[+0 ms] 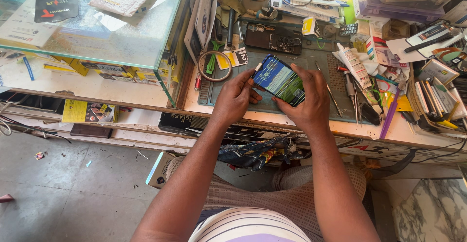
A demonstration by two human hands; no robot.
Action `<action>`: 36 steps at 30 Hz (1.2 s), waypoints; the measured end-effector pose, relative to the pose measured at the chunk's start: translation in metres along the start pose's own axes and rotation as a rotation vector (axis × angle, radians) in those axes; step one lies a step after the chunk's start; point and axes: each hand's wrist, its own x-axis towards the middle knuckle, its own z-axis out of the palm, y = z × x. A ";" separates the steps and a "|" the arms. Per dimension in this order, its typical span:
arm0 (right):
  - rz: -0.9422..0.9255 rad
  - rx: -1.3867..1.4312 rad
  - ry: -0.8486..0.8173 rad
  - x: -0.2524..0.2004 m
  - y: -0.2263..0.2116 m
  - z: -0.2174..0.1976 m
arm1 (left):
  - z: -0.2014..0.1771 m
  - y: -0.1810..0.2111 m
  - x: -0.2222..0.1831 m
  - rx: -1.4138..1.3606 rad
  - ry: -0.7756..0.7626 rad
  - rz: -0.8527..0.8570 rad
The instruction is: The person picks up a blue smartphone and wraps a green rubber band around it. They then place a black phone case on the phone and wrap the rubber band around the case as well. Finally, the person picks up a small metal tool and uses it to pick at their left hand.
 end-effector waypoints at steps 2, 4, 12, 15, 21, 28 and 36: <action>0.000 0.012 0.004 0.000 0.000 0.000 | 0.000 0.000 0.000 -0.006 -0.003 -0.005; 0.007 0.023 0.005 0.001 0.001 0.000 | 0.000 -0.001 -0.001 -0.016 -0.005 -0.004; 0.014 0.031 0.005 0.001 0.000 0.000 | 0.000 -0.004 0.000 -0.063 -0.015 -0.003; 0.010 0.013 0.004 0.001 0.000 0.000 | -0.001 -0.006 0.000 -0.058 -0.019 0.003; 0.006 -0.014 0.004 0.002 -0.001 -0.002 | -0.001 -0.005 0.000 -0.077 -0.026 0.008; 0.007 -0.012 0.005 0.002 -0.001 -0.001 | 0.000 -0.001 -0.002 -0.032 -0.009 -0.004; 0.001 0.004 0.021 0.001 -0.003 -0.001 | -0.001 0.000 -0.003 -0.037 -0.007 0.019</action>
